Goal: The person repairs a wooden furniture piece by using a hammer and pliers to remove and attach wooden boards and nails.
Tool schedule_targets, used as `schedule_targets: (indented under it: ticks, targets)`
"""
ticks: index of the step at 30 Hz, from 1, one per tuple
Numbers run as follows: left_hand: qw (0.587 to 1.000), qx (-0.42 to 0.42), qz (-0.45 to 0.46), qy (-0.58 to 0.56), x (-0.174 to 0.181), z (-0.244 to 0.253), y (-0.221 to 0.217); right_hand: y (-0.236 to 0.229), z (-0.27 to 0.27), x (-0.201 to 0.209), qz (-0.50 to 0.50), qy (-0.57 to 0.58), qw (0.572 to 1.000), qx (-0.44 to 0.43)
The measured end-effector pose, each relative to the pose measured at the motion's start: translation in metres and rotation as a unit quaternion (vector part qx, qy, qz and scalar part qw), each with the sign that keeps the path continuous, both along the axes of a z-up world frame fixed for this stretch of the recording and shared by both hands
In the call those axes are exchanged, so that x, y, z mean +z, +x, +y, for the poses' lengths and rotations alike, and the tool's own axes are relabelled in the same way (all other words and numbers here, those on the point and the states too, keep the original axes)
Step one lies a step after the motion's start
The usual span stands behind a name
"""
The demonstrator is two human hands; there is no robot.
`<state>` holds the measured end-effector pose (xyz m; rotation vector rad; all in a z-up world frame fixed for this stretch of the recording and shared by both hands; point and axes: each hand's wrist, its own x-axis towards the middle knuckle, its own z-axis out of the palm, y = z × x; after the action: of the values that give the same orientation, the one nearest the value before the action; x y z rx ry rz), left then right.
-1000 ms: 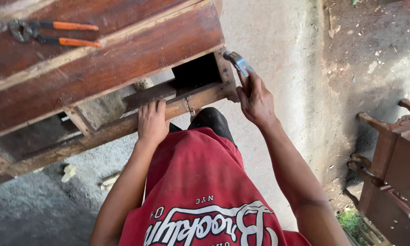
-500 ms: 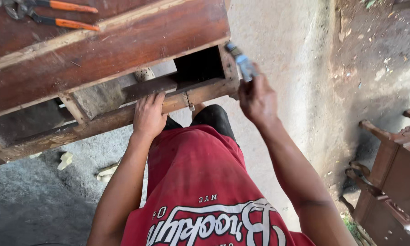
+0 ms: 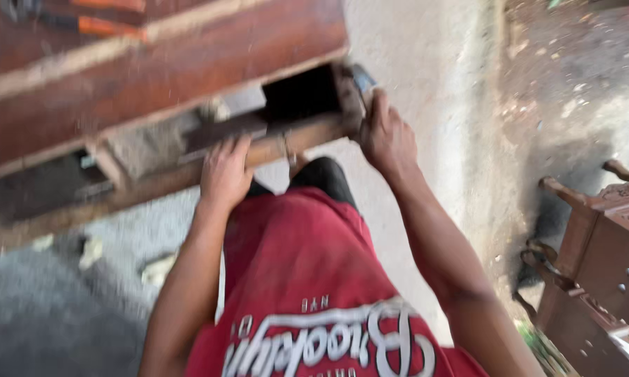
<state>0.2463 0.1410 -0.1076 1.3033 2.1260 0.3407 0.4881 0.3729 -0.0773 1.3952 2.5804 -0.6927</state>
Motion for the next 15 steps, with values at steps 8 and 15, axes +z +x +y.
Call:
schedule_targets:
  ticks: [8, 15]
  targets:
    - [0.999, -0.009, 0.006, -0.038, 0.000, -0.003, 0.002, 0.024, -0.026, 0.024, 0.026, -0.021, 0.999, 0.009]
    - [0.998, -0.020, -0.002, -0.062, 0.009, -0.006, 0.005, 0.055, -0.044, 0.013, 0.163, 0.018, 0.985, 0.045]
